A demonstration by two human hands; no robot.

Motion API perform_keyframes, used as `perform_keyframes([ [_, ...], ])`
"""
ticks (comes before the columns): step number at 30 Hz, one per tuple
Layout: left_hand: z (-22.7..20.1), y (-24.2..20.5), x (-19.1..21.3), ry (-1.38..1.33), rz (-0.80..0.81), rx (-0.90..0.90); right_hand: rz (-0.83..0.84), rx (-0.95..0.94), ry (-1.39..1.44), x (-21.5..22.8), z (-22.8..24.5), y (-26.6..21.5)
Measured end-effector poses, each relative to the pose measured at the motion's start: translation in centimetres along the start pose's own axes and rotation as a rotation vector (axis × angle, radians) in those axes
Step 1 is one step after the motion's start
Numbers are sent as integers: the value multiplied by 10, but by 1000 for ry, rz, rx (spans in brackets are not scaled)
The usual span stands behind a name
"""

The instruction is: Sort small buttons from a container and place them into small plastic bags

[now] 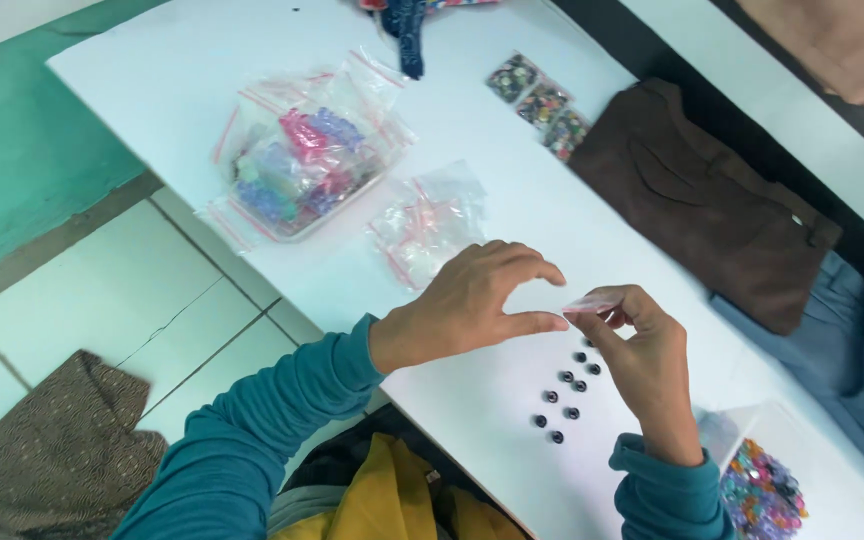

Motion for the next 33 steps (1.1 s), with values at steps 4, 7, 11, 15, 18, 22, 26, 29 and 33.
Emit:
perform_keyframes([
  [4,-6,18,-66,-23,69,-115,-123,29,-12,23,-44,-25],
  [7,-10,33,-101,41,67,-215,-235,57,31,37,-60,-39],
  [11,-16,49,-118,174,17,-336,-375,90,127,57,-52,-57],
  [15,-4,58,-129,346,-49,-473,-485,138,62,66,-44,-69],
  [18,-19,52,-117,418,-180,-624,-476,218,-15,59,-41,-71],
  [22,-9,46,-118,456,-164,-588,-399,238,-56,44,-36,-64],
  [26,-8,38,-119,581,-222,-659,-419,310,-189,32,-38,-57],
  [29,-6,34,-125,632,-227,-676,-423,322,-244,24,-45,-54],
  [33,-7,31,-129,593,-200,-671,-445,277,-66,22,-50,-52],
])
Point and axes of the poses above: each hand's wrist, its own y-axis towards the middle knuckle, its own x-axis out of the back of the hand, z = x × y, the point moved 7 cm from there along y, towards the middle knuckle, and after that the axes turned 8 degrees about -y, right-handed, at the moved point
